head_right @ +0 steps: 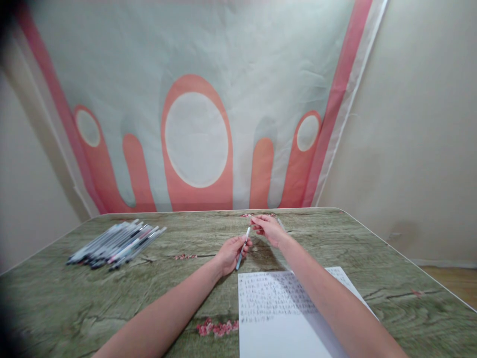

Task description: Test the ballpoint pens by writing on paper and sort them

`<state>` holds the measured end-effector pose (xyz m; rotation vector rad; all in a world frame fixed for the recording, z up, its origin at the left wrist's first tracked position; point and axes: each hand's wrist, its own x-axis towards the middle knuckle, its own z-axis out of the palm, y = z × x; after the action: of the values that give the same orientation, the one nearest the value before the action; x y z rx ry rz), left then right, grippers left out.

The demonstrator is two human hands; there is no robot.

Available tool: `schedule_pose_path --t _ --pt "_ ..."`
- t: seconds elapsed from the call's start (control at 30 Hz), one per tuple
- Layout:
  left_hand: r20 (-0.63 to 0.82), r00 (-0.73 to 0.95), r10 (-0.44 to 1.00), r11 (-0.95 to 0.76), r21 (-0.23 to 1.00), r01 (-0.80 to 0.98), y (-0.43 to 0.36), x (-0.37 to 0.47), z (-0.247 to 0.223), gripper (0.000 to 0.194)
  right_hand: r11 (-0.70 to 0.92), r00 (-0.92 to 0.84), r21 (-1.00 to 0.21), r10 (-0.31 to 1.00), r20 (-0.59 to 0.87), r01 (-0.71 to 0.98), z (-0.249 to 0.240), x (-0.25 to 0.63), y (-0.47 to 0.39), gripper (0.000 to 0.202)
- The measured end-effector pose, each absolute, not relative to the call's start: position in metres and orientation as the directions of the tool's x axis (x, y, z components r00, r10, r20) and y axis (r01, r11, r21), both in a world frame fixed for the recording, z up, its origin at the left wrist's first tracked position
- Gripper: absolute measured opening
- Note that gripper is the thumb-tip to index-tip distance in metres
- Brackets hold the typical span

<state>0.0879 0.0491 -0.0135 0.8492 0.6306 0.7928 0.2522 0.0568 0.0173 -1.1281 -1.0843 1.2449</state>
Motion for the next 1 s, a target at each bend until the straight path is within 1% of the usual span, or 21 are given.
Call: schedule_pose_path --t 0.07,0.1,0.17,0.2,0.27,0.33,0.4,0.5,0.6,0.67,0.8,1.0 --pt "-0.173 0.554 0.814 0.416 0.84 -0.349 0.049 0.088 -0.014 0.023 0.041 0.087 -0.996 0.996 0.034 -0.085 0.02 0.259 0.059 0.025" --pt "-0.174 0.553 0.814 0.417 0.839 -0.349 0.049 0.088 -0.014 0.023 0.066 0.118 -0.998 0.991 0.063 -0.022 0.021 0.265 0.06 0.026" --pt "-0.169 0.554 0.816 0.414 0.839 -0.353 0.049 0.088 -0.014 0.024 0.123 0.174 -0.974 0.972 0.157 0.189 0.022 0.278 0.064 0.028" --pt "-0.166 0.555 0.815 0.412 0.84 -0.354 0.049 0.088 -0.014 0.025 0.149 0.193 -0.934 0.956 0.219 0.325 0.021 0.285 0.066 0.028" --pt "-0.166 0.554 0.816 0.409 0.842 -0.351 0.049 0.088 -0.014 0.025 0.154 0.205 -0.805 0.924 0.323 0.573 0.018 0.3 0.069 0.026" --pt "-0.178 0.548 0.817 0.411 0.847 -0.338 0.049 0.088 -0.014 0.025 0.075 0.208 -0.665 0.918 0.337 0.743 0.012 0.312 0.072 0.022" --pt "-0.19 0.545 0.817 0.413 0.852 -0.321 0.049 0.087 -0.014 0.025 -0.033 0.226 -0.528 0.925 0.305 0.849 0.006 0.32 0.072 0.019" --pt "-0.185 0.549 0.815 0.41 0.854 -0.32 0.05 0.087 -0.014 0.024 -0.155 0.245 -0.34 0.939 0.241 0.928 0.001 0.321 0.069 0.019" --pt "-0.183 0.547 0.817 0.41 0.851 -0.327 0.05 0.087 -0.013 0.023 -0.199 0.24 -0.22 0.954 0.177 0.955 -0.001 0.318 0.066 0.019" --pt "-0.19 0.545 0.817 0.414 0.851 -0.323 0.049 0.087 -0.013 0.023 -0.213 0.244 -0.194 0.957 0.155 0.958 -0.002 0.315 0.066 0.018" --pt "-0.196 0.541 0.818 0.418 0.849 -0.324 0.047 0.087 -0.011 0.023 -0.23 0.258 -0.182 0.956 0.144 0.956 -0.002 0.312 0.066 0.018" --pt "-0.189 0.548 0.815 0.42 0.844 -0.333 0.048 0.087 -0.011 0.021 -0.249 0.272 -0.164 0.951 0.145 0.955 -0.002 0.309 0.065 0.023"
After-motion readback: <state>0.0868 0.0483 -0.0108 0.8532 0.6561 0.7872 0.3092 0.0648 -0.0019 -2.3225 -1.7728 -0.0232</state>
